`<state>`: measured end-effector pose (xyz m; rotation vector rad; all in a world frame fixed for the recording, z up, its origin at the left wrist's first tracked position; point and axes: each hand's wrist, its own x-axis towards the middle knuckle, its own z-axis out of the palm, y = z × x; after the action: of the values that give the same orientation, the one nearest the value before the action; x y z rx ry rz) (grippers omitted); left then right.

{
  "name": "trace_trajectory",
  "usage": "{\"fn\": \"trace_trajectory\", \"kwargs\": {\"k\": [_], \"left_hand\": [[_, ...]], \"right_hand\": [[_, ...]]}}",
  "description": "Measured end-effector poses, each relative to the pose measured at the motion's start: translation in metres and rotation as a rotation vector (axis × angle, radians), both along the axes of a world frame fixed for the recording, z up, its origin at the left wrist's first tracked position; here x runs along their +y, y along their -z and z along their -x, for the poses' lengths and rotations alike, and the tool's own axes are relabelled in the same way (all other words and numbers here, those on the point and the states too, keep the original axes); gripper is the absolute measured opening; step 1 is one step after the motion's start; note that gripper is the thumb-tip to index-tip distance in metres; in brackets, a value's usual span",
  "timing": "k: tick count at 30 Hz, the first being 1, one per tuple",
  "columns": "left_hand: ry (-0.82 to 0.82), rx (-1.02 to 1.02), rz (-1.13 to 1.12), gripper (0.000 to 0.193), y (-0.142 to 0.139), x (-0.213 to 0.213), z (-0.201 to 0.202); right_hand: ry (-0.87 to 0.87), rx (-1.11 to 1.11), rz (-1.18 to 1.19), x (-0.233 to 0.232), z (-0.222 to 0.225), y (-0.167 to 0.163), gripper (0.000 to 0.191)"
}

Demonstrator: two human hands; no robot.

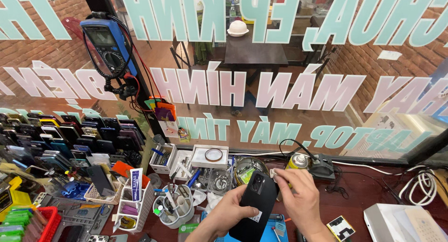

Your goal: The person reassembles a smartphone by placing the battery into the chassis, connecting the battery cable, and securing the back cover. They then power on the device, navigate the settings menu, and wipe the screen with a cloth before placing the phone in a protective case.

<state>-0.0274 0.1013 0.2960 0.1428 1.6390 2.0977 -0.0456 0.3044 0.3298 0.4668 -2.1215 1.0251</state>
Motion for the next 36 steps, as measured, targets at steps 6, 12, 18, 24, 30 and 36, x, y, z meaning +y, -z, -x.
{"fn": "trace_trajectory", "kwargs": {"k": [6,12,18,24,30,36], "left_hand": [[-0.050,0.035,0.010,0.050,0.004,0.001,0.000],[-0.073,-0.077,-0.040,0.049,0.007,0.002,-0.001],[-0.081,-0.036,-0.044,0.050,0.006,-0.002,-0.001],[-0.014,0.023,-0.033,0.049,0.010,-0.006,0.002],[-0.023,0.002,0.023,0.041,0.021,-0.005,0.000],[-0.085,-0.026,-0.050,0.032,0.030,-0.001,-0.001]], "right_hand": [[-0.068,0.034,-0.174,-0.022,-0.022,0.010,0.021],[0.059,0.057,-0.225,-0.018,-0.012,0.003,0.020],[-0.067,0.112,-0.265,-0.024,-0.022,0.016,0.020],[0.067,0.021,-0.184,-0.004,0.011,0.012,0.013],[-0.132,-0.595,0.337,0.005,0.020,0.008,0.017],[-0.147,-0.462,0.109,-0.009,-0.003,0.009,0.023]]}}
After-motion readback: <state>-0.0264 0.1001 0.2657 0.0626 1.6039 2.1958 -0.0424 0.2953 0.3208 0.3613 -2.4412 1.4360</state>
